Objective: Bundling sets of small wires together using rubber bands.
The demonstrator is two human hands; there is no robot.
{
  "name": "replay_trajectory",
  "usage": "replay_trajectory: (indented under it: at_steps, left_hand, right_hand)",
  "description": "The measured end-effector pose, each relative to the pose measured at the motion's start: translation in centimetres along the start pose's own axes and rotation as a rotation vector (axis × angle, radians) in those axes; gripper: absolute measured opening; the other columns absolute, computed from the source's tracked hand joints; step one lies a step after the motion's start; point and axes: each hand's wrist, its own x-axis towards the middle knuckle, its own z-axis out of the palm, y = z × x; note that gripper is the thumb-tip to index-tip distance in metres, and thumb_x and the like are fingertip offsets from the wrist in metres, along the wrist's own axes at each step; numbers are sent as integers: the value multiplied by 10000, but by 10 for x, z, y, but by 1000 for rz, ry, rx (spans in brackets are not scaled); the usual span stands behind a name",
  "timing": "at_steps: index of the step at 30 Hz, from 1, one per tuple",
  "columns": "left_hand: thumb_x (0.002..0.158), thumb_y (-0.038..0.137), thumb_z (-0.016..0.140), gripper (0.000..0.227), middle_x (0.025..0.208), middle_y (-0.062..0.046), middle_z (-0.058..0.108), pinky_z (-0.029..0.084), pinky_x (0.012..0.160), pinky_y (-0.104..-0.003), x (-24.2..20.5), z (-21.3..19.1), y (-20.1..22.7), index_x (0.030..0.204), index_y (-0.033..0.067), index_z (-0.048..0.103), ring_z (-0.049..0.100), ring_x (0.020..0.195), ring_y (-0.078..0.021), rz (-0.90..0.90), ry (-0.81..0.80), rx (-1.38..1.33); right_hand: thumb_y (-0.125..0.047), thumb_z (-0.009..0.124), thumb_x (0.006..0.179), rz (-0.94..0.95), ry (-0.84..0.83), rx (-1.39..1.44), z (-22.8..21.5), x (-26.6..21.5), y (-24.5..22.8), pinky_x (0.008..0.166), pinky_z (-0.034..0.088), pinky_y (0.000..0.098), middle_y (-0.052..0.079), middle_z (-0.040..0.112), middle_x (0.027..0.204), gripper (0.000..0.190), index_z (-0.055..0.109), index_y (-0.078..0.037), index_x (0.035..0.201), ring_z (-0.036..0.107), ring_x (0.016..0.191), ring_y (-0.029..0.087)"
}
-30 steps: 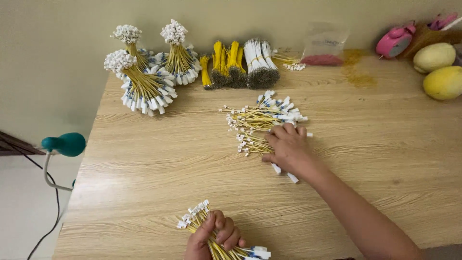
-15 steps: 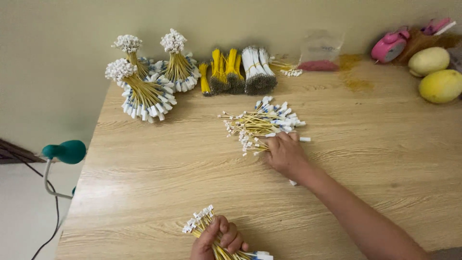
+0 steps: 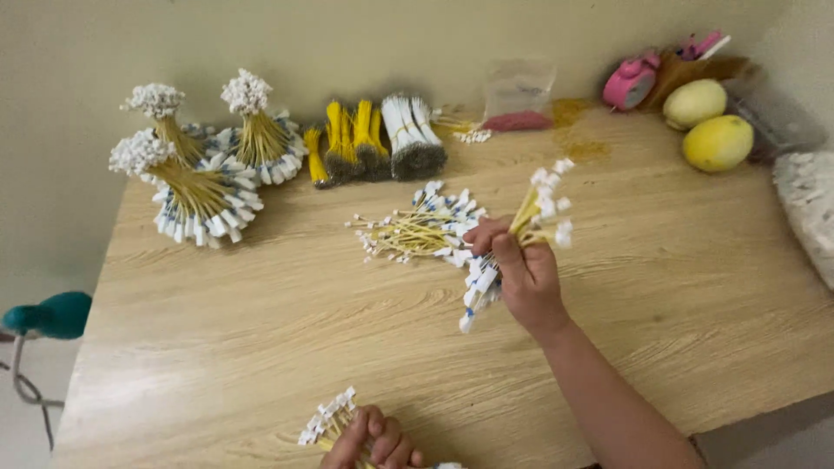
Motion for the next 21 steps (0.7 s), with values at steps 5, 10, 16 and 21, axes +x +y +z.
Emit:
replay_trajectory:
  at_steps: [5,10,16,21]
  left_hand:
    - [1039,372,402,325,675,-17,414,562,835,-492,0,47,3,926,101,539,478,633,-196,39,161,14]
    - [1047,352,430,312,669,-21,427,559,809,-483,-4,52,3,919,89,536,483,627,-190,61,232,21]
    - [1034,367,433,332,645,-15,425,566,774,-472,3,65,2,888,87,533,477,603,-183,76,244,15]
    - [1037,354,447,330,626,-28,417,567,694,-455,8,77,-1,875,78,526,473,573,-195,89,371,57]
  right_hand:
    - [-265,566,1095,25,-25,-63,16,-36,52,1064,514,371,44,686,1037,219,612,-59,1036,656,1120,176]
    - [-235,605,1033,164,42,-55,18,-50,79,989,503,368,63,676,1022,200,594,-43,1087,622,1021,168]
    - [-245,538,1126,-34,39,-5,20,-38,42,914,564,318,27,635,983,179,587,-81,1076,629,953,140]
    - [-240,634,1029,-38,-82,-217,29,-47,55,809,554,298,64,633,990,201,581,-49,1063,623,935,127]
